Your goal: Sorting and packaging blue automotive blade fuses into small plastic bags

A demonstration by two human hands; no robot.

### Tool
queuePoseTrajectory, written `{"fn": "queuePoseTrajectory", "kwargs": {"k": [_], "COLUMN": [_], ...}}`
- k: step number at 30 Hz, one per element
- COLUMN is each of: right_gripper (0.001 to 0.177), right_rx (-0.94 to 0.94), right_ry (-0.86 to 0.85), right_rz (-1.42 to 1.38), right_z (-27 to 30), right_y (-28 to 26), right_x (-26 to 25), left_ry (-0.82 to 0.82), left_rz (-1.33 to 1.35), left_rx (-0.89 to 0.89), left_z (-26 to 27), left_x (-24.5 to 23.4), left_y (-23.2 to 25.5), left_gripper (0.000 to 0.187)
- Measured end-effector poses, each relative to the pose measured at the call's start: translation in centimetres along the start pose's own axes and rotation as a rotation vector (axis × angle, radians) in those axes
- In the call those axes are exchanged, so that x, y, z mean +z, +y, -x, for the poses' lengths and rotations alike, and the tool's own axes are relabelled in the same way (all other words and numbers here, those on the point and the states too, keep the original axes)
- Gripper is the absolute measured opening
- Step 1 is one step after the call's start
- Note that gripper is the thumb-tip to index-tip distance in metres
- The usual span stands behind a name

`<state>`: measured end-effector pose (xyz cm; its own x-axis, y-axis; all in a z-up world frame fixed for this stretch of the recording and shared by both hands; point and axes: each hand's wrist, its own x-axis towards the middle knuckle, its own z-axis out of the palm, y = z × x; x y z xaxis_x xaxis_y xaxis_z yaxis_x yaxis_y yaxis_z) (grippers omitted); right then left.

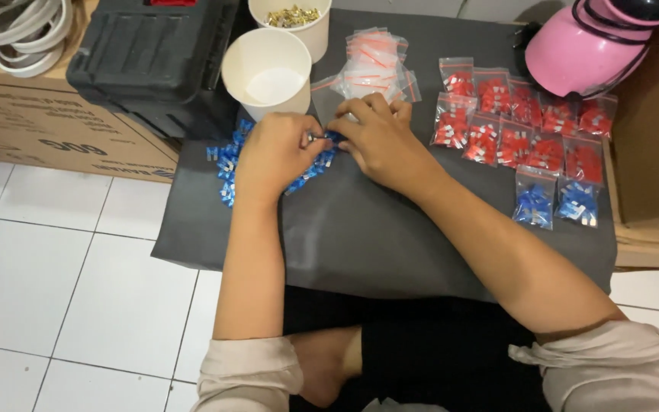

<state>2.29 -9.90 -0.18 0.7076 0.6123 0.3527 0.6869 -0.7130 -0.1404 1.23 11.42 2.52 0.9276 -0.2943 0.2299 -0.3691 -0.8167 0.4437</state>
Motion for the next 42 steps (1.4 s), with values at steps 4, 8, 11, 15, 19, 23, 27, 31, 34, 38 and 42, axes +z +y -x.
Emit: {"fn": "queuePoseTrajectory", "kwargs": {"k": [4,8,11,15,19,23,27,31,34,38,42], "right_gripper": [0.023,0.019,0.019,0.011,0.012,0.026,0.02,0.026,0.021,0.013,0.028], "right_rx": [-0.008,-0.03,-0.051,-0.073,-0.043,-0.059,0.029,0.088,0.079,0.12,0.203], "right_ry": [0.007,0.02,0.027,0.05,0.052,-0.065,-0.295,-0.378,-0.381,-0.377,-0.317], "right_rz": [0.019,0.0,-0.023,-0.004,0.04,-0.084,0.057,0.035,0.036,-0.196,-0.232], "right_z": [0.5,0.9,0.8,0.6,0.5,1.2,2.7,3.4,3.4,4.1,5.7], "right_y": [0.0,0.0,0.0,0.3,1.1,2.1,3.2,2.8,2.9,1.9,0.2], "right_x": [-0.7,-1.0,-1.0,0.2,-0.3,-4.3,-4.8,-6.4,-7.2,-8.0,-6.1], "left_ry": [0.064,0.181,0.208,0.185,0.2,0.094,0.084,-0.02,-0.003,0.072,0.022], "left_rz": [0.069,0.059,0.081,0.128,0.174,0.267,0.489,0.557,0.241,0.102,0.104], "left_rx": [0.018,0.092,0.114,0.114,0.122,0.275,0.384,0.493,0.584,0.55,0.493], "left_z": [0.3,-0.2,-0.2,0.1,0.2,0.3,0.2,0.4,0.3,-0.1,0.3], "left_x": [-0.1,1.0,1.2,0.5,0.4,-0.1,0.1,0.6,1.2,2.2,1.7], "left_y": [0.1,-1.2,-1.4,-0.7,-0.5,0.5,2.4,4.7,5.0,4.3,4.4], "left_gripper": [0.01,0.008,0.01,0.007,0.004,0.014,0.004,0.006,0.015,0.014,0.011]}}
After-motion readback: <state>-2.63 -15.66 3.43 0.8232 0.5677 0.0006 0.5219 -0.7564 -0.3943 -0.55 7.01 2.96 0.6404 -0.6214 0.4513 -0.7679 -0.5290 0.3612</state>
